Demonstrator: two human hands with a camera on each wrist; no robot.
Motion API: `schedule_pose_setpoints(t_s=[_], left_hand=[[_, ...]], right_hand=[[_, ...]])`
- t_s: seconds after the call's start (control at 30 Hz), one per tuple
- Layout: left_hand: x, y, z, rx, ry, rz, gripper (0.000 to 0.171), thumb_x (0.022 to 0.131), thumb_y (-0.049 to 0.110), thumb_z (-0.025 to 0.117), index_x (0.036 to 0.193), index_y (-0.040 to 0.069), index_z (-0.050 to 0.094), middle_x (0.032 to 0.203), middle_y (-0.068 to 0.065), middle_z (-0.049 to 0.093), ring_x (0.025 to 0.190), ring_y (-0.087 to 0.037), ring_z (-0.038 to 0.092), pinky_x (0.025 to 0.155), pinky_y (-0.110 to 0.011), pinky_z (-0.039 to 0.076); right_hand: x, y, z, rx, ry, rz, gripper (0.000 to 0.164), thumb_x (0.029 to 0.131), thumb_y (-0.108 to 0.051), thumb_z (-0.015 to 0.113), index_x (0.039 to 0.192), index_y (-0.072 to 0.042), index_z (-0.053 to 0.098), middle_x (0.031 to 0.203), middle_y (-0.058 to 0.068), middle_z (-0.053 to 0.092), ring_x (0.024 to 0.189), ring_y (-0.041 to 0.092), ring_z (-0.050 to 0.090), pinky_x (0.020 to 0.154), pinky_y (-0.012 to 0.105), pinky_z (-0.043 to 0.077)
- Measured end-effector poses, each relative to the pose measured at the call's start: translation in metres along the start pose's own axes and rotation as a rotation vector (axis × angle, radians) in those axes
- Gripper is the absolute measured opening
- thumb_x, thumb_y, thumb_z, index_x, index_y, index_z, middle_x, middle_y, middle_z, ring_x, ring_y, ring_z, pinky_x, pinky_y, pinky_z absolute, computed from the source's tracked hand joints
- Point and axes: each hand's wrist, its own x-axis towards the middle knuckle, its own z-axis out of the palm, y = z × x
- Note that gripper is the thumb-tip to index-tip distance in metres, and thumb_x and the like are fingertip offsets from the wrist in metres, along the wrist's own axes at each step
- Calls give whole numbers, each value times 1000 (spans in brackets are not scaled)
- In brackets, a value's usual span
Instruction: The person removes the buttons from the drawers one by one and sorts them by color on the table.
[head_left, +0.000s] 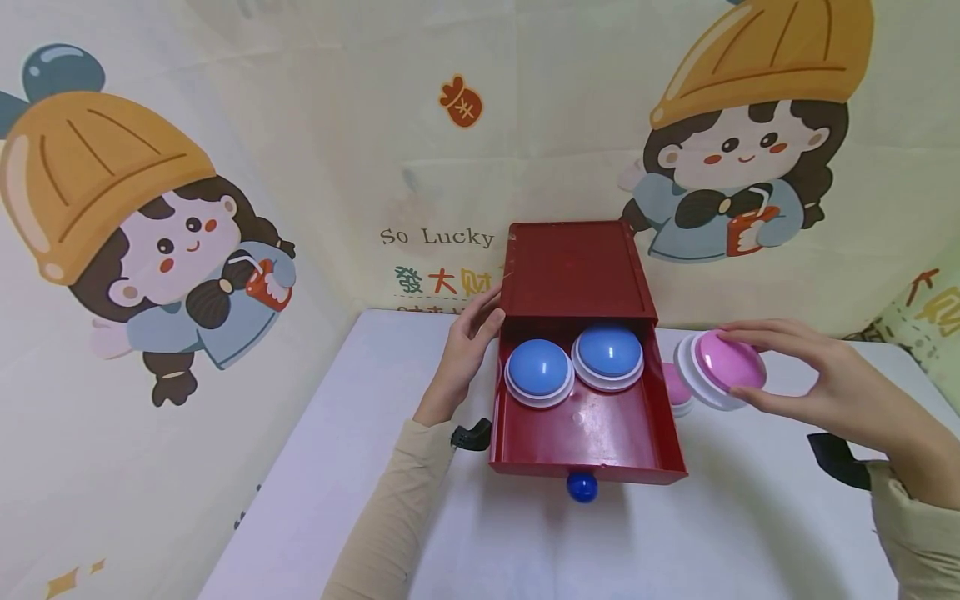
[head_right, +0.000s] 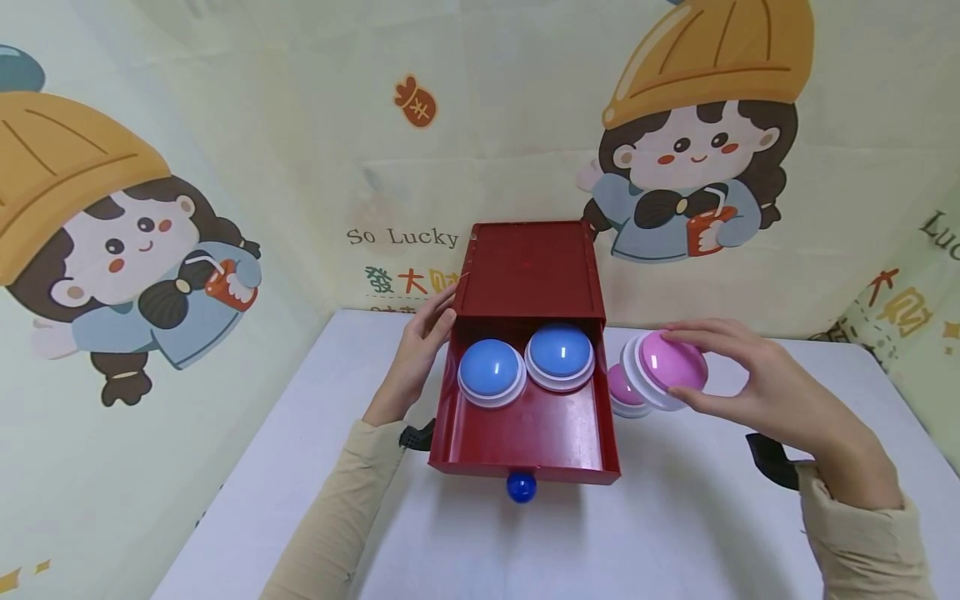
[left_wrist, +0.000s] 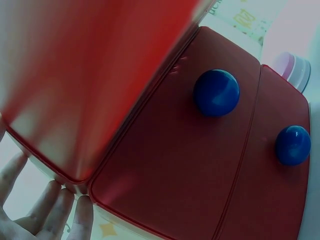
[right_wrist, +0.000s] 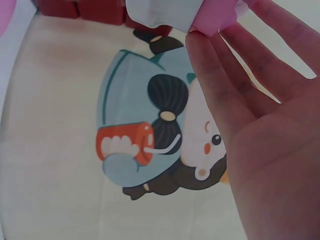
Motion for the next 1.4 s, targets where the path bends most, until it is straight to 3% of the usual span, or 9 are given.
schedule_pose_setpoints(t_s=[0.4, 0.9, 1.13, 1.4], left_hand=[[0, 1, 0, -5, -2, 1, 46, 95, 22, 51, 139, 15, 41, 134, -1, 47, 121, -16, 44, 98, -34, 40], [0, 0, 1, -6, 5, 2, 45, 95, 21, 51, 139, 15, 41, 133, -1, 48, 120, -16, 45, 97, -35, 42], [-1, 0, 1, 0, 2, 6, 45, 95, 22, 51, 139, 15, 41, 133, -1, 48, 120, -17, 45, 97, -35, 41], [6, -22, -3, -1, 11, 13, 43, 94, 29, 53, 135, 29, 45, 132, 7, 48, 120, -13, 45, 97, -34, 41]], right_hand=[[-8, 18, 4, 19, 16, 82, 70, 59, -9, 87, 122, -20, 60, 123, -14, 48, 100, -2, 43, 66, 2, 41], [-18, 44, 13, 47, -6, 213, 62, 65, -17, 85, 122, -20, 60, 123, -13, 47, 100, -1, 42, 64, 8, 43], [-22, 56, 18, 51, -29, 245, 62, 66, -20, 84, 123, -19, 59, 124, 0, 48, 100, -3, 41, 62, 12, 45], [-25, 63, 22, 52, -40, 264, 62, 67, -21, 83, 124, -19, 58, 121, -2, 49, 97, -7, 41, 63, 13, 45]])
